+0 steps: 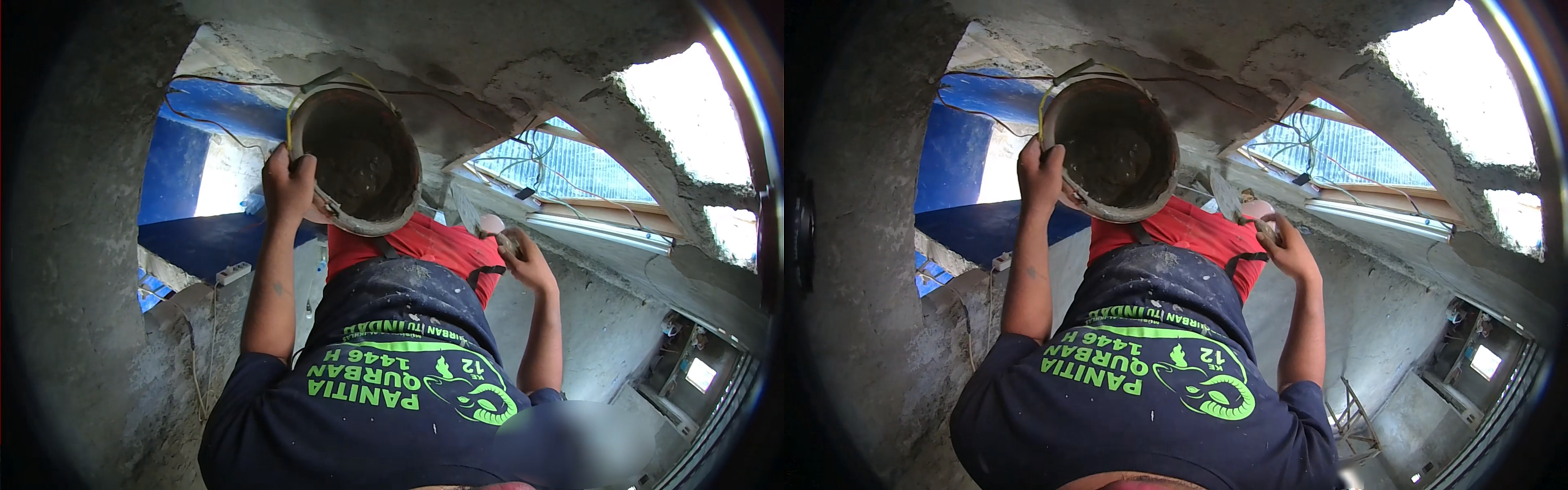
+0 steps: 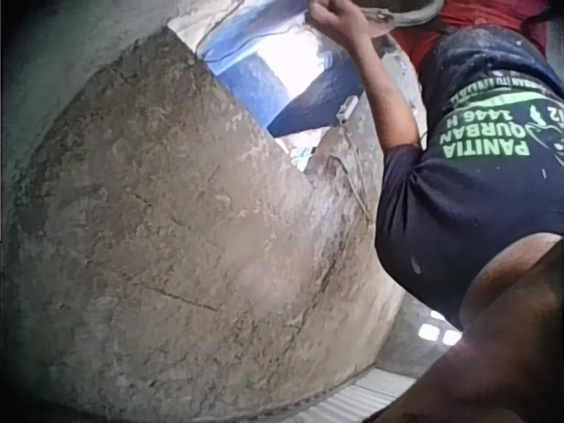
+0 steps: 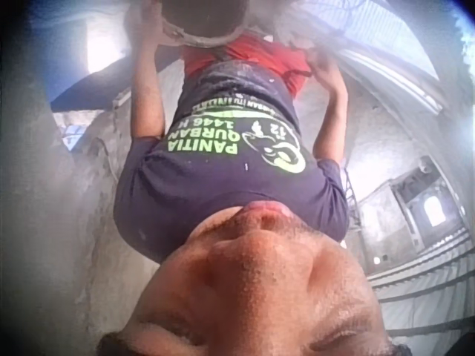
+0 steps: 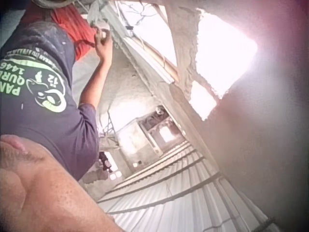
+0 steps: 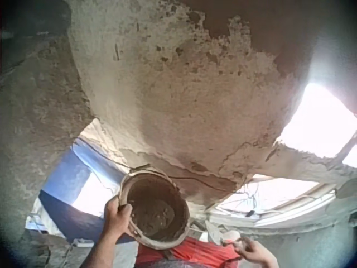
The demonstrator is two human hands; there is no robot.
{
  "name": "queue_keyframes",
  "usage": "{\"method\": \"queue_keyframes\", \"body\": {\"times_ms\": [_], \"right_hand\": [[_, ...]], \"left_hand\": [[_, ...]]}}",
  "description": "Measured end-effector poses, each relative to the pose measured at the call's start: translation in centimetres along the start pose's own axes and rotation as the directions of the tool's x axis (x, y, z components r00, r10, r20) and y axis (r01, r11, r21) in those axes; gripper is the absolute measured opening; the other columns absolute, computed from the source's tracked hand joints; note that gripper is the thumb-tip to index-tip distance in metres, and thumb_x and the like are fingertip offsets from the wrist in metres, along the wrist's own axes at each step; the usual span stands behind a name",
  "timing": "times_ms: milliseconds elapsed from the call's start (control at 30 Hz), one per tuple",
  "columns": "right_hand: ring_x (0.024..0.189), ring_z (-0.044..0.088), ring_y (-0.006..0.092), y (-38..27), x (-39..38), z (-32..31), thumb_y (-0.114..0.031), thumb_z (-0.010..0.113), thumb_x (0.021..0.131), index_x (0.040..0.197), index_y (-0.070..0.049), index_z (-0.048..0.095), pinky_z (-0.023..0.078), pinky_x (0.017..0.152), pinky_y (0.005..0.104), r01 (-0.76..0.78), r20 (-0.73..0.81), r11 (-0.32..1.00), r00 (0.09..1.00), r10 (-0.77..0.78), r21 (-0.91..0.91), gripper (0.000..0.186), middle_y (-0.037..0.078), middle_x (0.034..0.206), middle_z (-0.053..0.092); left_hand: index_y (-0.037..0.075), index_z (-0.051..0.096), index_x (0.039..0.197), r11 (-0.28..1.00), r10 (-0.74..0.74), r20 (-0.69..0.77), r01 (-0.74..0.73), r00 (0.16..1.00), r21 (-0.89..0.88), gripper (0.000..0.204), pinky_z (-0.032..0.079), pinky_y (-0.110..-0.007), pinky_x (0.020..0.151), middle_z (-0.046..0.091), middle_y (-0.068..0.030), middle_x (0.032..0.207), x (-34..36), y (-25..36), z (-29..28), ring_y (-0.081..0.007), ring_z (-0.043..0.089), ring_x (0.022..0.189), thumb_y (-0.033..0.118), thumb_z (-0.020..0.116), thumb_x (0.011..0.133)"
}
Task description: Applying cement plaster to holes in a concrete ceiling using a trowel.
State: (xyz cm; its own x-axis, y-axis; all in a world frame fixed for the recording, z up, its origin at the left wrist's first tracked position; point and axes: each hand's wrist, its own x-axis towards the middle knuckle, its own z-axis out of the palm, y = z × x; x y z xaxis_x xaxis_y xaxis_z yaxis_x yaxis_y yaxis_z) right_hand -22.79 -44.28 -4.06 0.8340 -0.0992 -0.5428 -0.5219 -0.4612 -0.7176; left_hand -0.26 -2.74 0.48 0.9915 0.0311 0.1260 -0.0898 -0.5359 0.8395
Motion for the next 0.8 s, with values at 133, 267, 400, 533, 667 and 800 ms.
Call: {"method": "queue_keyframes", "body": {"times_ms": [133,267,400,533,667,800], "right_hand": [[0.071,0.054,0.0141,-5.4,1.6,-1.0,-0.019,0.075,0.095,0.120,-0.002,0.060,0.046,0.063,0.0328,-0.022,0.067,0.988,0.998,0.011,0.152,0.034,0.008,0.082,0.063],[0.078,0.068,0.0382,-8.6,5.7,-2.1,-0.025,0.065,0.098,0.103,-0.002,0.068,0.051,0.070,0.0457,0.432,0.117,0.742,0.891,-0.438,-0.513,0.024,0.020,0.084,0.067],[0.084,0.069,0.0416,-17.1,4.8,-1.8,-0.012,0.058,0.091,0.096,-0.007,0.069,0.053,0.071,0.0513,0.352,0.299,0.572,0.936,-0.188,-0.741,0.013,0.020,0.085,0.069],[0.080,0.068,0.0415,-19.2,3.9,-1.3,-0.010,0.059,0.089,0.091,-0.006,0.069,0.053,0.070,0.0505,0.430,0.430,0.483,0.895,-0.119,-0.762,0.011,0.020,0.083,0.069],[0.069,0.067,0.0328,-19.2,6.0,-2.3,-0.017,0.062,0.095,0.086,-0.001,0.070,0.053,0.063,0.0428,0.514,0.606,0.637,0.790,-0.090,-0.575,0.020,0.017,0.075,0.068],[0.057,0.061,0.0135,-15.3,7.9,-2.4,-0.038,0.059,0.104,0.088,-0.002,0.066,0.050,0.053,0.0295,-0.022,0.701,1.000,0.713,0.005,0.016,0.039,0.003,0.071,0.064]], "left_hand": [[-0.006,0.066,0.104,1.000,0.012,0.019,-0.012,1.000,-0.005,0.023,0.051,-0.037,0.080,0.070,-0.0135,0.089,-0.7,-0.4,-0.5,-0.0215,0.064,0.082,0.013,0.062,0.090],[-0.005,0.064,0.098,1.000,0.021,0.005,-0.021,1.000,0.010,0.024,0.052,-0.046,0.077,0.069,-0.0222,0.087,-1.9,0.2,-0.3,-0.0395,0.068,0.081,0.015,0.062,0.085],[-0.005,0.061,0.092,0.994,0.071,-0.108,-0.062,0.992,0.086,0.020,0.052,-0.047,0.071,0.067,-0.0239,0.081,-3.5,0.4,0.2,-0.0437,0.066,0.074,0.013,0.060,0.085],[-0.005,0.059,0.089,0.996,0.059,-0.161,-0.047,0.985,0.079,0.017,0.050,-0.047,0.067,0.064,-0.0233,0.075,-3.6,0.9,0.5,-0.0448,0.064,0.070,0.012,0.059,0.085],[-0.004,0.054,0.084,0.993,0.092,-0.101,-0.083,0.991,0.086,0.018,0.049,-0.049,0.065,0.062,-0.0230,0.073,-3.8,0.8,0.5,-0.0448,0.063,0.069,0.013,0.061,0.086],[-0.004,0.055,0.085,0.989,0.122,-0.049,-0.117,0.991,0.088,0.020,0.049,-0.051,0.065,0.063,-0.0234,0.073,-3.3,-0.3,0.4,-0.0463,0.064,0.070,0.014,0.062,0.086]]}}
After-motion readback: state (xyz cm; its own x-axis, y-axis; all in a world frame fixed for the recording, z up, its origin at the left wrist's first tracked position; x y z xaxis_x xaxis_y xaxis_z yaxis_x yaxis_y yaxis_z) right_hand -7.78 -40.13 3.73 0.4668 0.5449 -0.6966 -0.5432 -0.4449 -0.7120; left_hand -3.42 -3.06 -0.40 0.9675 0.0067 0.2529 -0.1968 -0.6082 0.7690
